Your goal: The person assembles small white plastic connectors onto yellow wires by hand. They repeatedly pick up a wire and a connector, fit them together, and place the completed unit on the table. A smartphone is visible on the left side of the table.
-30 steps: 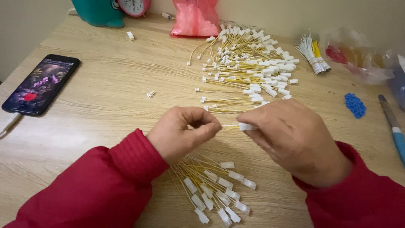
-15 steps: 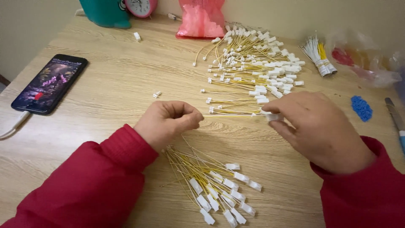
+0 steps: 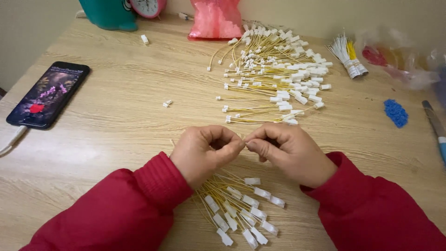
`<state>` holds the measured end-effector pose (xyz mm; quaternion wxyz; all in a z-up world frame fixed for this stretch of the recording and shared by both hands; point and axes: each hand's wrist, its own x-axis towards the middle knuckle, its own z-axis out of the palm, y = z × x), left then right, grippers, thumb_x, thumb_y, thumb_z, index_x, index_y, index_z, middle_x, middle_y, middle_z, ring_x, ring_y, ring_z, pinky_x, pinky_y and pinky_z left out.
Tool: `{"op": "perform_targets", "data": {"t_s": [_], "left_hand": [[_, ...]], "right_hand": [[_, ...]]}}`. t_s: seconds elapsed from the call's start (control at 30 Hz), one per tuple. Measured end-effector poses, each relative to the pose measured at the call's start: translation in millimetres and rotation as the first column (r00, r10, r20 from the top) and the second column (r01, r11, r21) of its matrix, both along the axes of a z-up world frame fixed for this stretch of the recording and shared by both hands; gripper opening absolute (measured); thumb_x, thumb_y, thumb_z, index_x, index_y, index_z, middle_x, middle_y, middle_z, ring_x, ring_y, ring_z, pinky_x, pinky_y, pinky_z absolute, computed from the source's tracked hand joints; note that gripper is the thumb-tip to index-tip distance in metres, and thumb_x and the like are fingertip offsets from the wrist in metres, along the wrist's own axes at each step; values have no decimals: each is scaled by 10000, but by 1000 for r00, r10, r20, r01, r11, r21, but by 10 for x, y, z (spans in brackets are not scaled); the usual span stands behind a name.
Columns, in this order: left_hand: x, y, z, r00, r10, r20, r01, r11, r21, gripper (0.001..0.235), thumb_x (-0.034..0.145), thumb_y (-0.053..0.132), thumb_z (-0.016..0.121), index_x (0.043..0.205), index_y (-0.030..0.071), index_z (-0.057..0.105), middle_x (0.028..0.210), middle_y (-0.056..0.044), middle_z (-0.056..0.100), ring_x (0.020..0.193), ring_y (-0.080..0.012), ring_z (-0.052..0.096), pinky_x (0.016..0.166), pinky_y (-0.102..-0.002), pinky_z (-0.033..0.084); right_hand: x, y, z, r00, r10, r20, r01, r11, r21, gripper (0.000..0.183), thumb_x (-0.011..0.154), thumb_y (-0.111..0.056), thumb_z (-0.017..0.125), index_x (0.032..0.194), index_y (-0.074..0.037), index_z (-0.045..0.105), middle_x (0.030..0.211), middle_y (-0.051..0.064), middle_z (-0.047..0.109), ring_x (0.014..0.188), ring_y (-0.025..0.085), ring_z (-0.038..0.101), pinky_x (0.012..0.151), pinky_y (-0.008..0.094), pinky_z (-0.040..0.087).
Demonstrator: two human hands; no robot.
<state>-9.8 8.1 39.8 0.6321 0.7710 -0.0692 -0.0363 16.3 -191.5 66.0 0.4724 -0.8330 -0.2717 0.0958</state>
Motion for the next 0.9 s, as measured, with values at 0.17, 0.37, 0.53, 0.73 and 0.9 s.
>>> {"op": "perform_targets", "data": {"t_s": [0.17,0.37,0.53,0.73,0.9], "left_hand": [[39,-33,-137,999,34,24,-36,997,74,141,820,257,737,748,137,727,551,73,574,515,-28,456,475,-227,379],[-20,-37,-61,993,16,-113,-24,997,-69,158,848,222,709,753,99,680,575,46,558,523,-47,461,465,-235,392],[-5,-32,-99,991,12,-131,-19,998,-53,163,831,248,733,771,104,686,606,47,581,541,-43,482,467,-226,413],[250,300,32,997,-78,-28,83,945,318,163,806,328,705,889,196,754,820,43,763,725,-66,678,689,-240,579],[887,1084,-218,940,119,320,-330,561,760,247,838,372,629,1001,224,742,970,-29,717,874,-280,653,786,-434,484]], "right_hand": [[-6,9,7,991,-128,-33,127,991,-34,159,883,-209,665,819,-92,750,576,-2,588,532,90,516,536,243,432],[-35,56,-38,974,-217,-72,213,975,-61,173,890,-190,656,841,-50,746,517,37,542,479,127,472,492,272,407],[0,47,-98,978,-207,-22,203,972,-114,120,835,-183,724,872,-94,795,569,2,608,491,106,453,465,270,392],[0,28,-95,989,-77,124,88,992,-86,87,806,-154,729,843,-94,781,736,-14,748,650,70,642,609,228,510],[-16,76,-52,988,-141,64,147,983,-108,81,811,-147,723,819,-92,783,733,-2,765,644,79,662,604,228,539]]}}
